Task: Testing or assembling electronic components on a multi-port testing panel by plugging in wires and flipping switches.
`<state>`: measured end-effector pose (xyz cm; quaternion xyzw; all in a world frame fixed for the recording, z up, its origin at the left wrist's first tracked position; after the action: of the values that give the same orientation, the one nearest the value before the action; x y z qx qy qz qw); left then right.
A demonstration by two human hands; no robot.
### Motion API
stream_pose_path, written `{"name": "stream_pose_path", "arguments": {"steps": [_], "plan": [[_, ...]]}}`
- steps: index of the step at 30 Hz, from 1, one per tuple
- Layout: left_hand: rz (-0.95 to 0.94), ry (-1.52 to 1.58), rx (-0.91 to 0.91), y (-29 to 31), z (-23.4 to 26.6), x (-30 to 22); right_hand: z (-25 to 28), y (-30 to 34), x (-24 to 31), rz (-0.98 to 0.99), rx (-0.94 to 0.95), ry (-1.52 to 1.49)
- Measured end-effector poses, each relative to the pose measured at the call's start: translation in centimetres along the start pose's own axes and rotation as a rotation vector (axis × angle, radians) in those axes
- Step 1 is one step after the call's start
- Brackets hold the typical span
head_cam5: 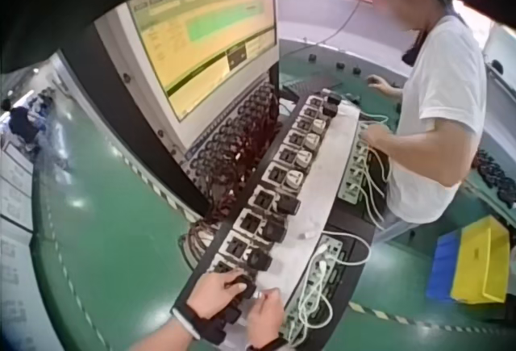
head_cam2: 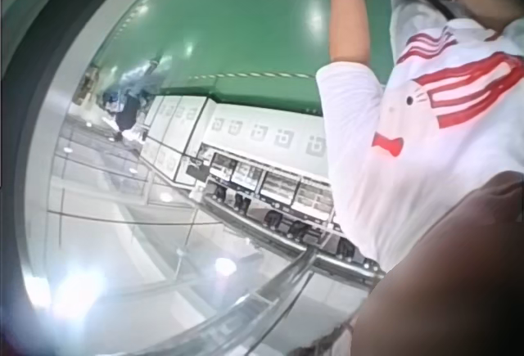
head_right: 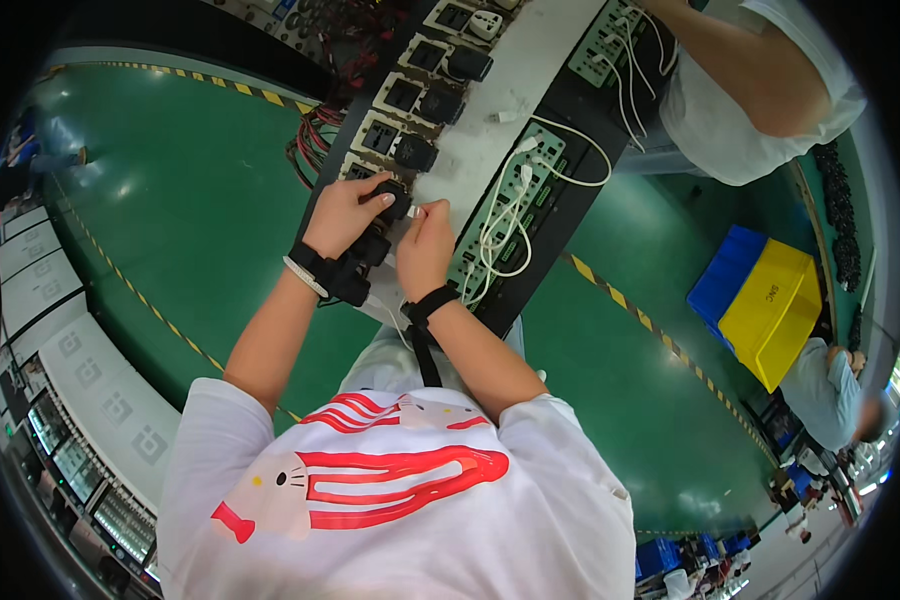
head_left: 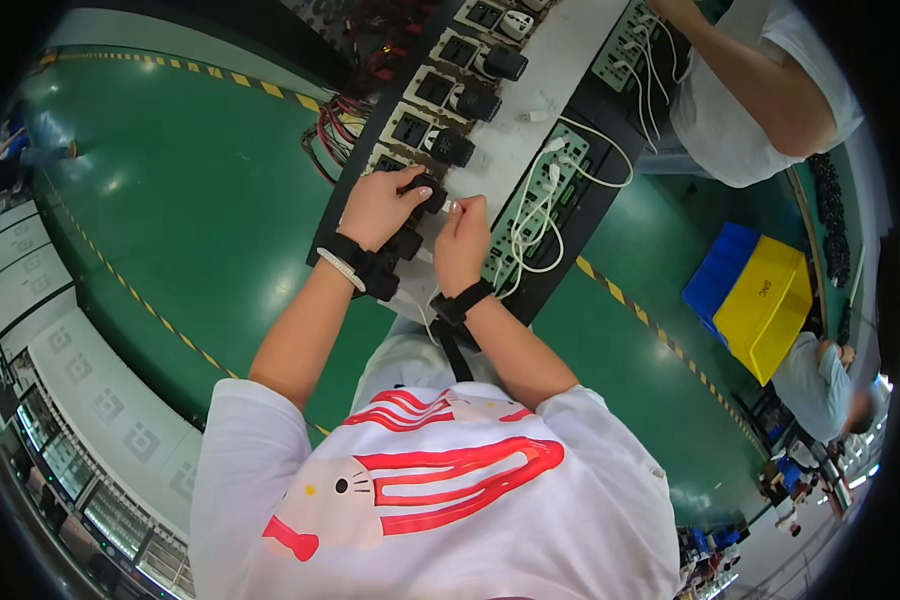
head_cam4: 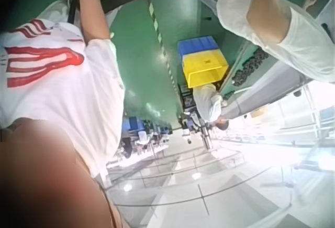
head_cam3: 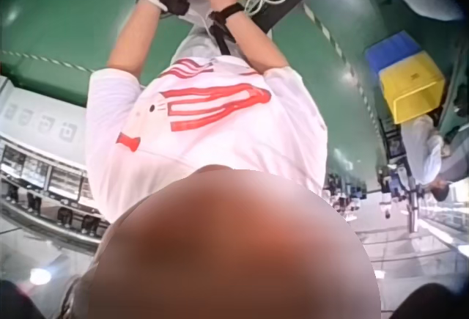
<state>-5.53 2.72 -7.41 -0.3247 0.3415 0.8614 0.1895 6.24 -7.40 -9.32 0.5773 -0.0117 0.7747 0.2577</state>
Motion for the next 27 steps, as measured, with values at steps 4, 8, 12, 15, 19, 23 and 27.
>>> {"name": "stream_pose_path", "arguments": {"steps": [4, 8, 12, 15, 19, 23, 27], "plan": [[0.033, 0.007, 0.029, -0.1, -0.3, -0.1, 0.3, 0.0, 0.2, 0.0, 0.04, 0.04], [0.043, 0.013, 0.027, -0.2, -0.5, 1.2, 2.9, 1.1, 5.6, 0.356, 0.339, 0.492], [0.093, 0.076, 0.048, -0.2, -0.7, 2.3, 8.4, 4.0, 6.4, 0.232, 0.323, 0.824], [0.012, 0.073, 0.024, -0.4, -0.5, 1.1, 9.9, 4.8, 4.8, 0.339, 0.294, 1.044], [0.019, 0.057, 0.008, -0.1, -0.3, 1.6, 12.8, 3.8, 4.9, 0.146, 0.493, 0.55], [0.045, 0.053, 0.032, 0.1, -0.2, 1.4, 15.9, 3.4, 6.6, 0.084, 0.414, -0.172], [0.009, -0.034, 0.066, -0.3, -0.2, 0.6, 17.5, 3.4, 9.7, 0.243, 0.333, -0.546]]}}
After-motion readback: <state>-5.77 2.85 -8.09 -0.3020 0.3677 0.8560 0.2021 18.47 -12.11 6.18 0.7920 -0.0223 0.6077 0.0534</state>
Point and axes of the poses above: each hand's wrist, its own y-axis away from the middle knuckle, its own z-axis out of the back of the hand, x = y × z, the point moved 10 cm from there along -y, towards the middle knuckle, and after that the axes turned 13 degrees about x, right-handed, at the moved point
